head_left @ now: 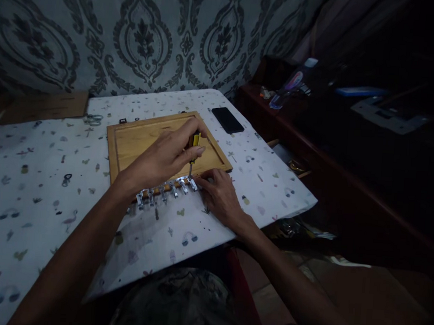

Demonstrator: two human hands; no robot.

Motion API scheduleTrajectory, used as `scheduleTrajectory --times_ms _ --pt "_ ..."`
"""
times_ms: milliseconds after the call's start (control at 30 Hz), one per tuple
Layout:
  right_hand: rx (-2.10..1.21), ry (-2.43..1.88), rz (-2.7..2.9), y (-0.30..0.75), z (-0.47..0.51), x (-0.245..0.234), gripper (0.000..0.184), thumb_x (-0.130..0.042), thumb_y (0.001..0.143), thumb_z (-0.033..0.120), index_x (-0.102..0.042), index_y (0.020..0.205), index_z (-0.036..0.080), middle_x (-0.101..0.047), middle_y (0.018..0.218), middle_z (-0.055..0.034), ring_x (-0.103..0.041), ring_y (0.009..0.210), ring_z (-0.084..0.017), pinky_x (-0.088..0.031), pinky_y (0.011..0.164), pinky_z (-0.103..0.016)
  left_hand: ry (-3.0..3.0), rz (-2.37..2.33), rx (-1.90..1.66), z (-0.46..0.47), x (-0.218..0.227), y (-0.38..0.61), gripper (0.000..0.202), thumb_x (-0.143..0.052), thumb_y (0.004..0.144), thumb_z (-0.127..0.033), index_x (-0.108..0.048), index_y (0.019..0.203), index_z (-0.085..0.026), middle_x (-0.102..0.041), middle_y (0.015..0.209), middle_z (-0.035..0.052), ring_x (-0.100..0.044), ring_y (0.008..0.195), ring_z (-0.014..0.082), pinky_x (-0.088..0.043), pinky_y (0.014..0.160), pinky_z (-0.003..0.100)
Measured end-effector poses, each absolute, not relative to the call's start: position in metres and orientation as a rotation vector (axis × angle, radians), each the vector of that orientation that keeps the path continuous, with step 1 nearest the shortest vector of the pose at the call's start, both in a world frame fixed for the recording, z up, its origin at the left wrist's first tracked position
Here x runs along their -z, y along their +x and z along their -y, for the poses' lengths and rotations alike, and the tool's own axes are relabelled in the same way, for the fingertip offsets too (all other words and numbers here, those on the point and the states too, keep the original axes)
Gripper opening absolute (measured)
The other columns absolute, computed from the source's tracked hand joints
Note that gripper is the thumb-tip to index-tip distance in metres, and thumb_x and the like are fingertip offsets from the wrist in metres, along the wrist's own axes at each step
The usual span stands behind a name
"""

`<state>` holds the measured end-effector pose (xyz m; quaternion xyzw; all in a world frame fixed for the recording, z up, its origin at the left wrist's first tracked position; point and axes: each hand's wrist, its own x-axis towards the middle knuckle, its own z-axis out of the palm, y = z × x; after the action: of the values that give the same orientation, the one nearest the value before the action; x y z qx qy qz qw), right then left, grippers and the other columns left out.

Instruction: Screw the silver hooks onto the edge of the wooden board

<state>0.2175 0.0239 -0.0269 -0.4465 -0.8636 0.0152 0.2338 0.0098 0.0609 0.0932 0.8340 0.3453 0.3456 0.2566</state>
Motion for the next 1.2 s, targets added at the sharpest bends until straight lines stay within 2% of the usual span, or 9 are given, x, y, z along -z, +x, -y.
scheduleTrajectory --times_ms 233,400,800,1033,1200 --pt "-0.020 -1.245 2.375 0.217 -0.024 0.027 0.039 -0.054 0.091 0.010 -0.070 0.124 0.024 -0.063 0.105 -0.0123 -0.052 0.096 -0.027 -0.042 0.083 -0.041 2.290 -0.997 -0.900 -0.057 -0.092 0.018 0.014 -0.054 0.094 -0.021 -0.053 0.108 -0.022 -0.053 0.068 -0.0047 -0.050 0.059 0.0133 -0.037 0.062 0.027" --pt "0.006 -1.212 2.356 0.217 -0.023 0.026 0.038 -0.052 0.092 0.010 -0.071 0.122 0.023 -0.063 0.104 -0.0128 -0.051 0.094 -0.026 -0.041 0.079 -0.040 2.316 -0.984 -0.860 -0.058 -0.089 0.020 0.015 -0.052 0.094 -0.018 -0.052 0.108 -0.022 -0.056 0.074 -0.0023 -0.056 0.068 0.0158 -0.036 0.064 0.027" --pt "-0.007 -1.229 2.359 0.217 -0.024 0.029 0.038 -0.052 0.092 0.012 -0.071 0.123 0.025 -0.063 0.105 -0.0121 -0.053 0.097 -0.027 -0.043 0.082 -0.041 2.318 -0.940 -0.845 -0.058 -0.083 0.021 0.016 -0.050 0.095 -0.017 -0.051 0.111 -0.021 -0.050 0.068 -0.0048 -0.053 0.065 0.0150 -0.036 0.064 0.027" --pt "-0.014 -1.215 2.363 0.217 -0.023 0.027 0.038 -0.050 0.092 0.012 -0.072 0.121 0.021 -0.063 0.104 -0.0144 -0.052 0.095 -0.028 -0.042 0.080 -0.042 2.352 -0.915 -0.777 -0.057 -0.085 0.019 0.017 -0.046 0.096 -0.019 -0.051 0.112 -0.022 -0.056 0.078 -0.0007 -0.055 0.070 0.0162 -0.037 0.064 0.028" --pt "-0.019 -1.206 2.360 0.216 -0.023 0.026 0.038 -0.048 0.095 0.013 -0.072 0.122 0.023 -0.063 0.104 -0.0136 -0.051 0.095 -0.027 -0.041 0.080 -0.041 2.356 -0.907 -0.709 -0.054 -0.089 0.019 0.019 -0.044 0.094 -0.015 -0.051 0.110 -0.022 -0.057 0.081 0.0000 -0.054 0.069 0.0148 -0.036 0.062 0.027"
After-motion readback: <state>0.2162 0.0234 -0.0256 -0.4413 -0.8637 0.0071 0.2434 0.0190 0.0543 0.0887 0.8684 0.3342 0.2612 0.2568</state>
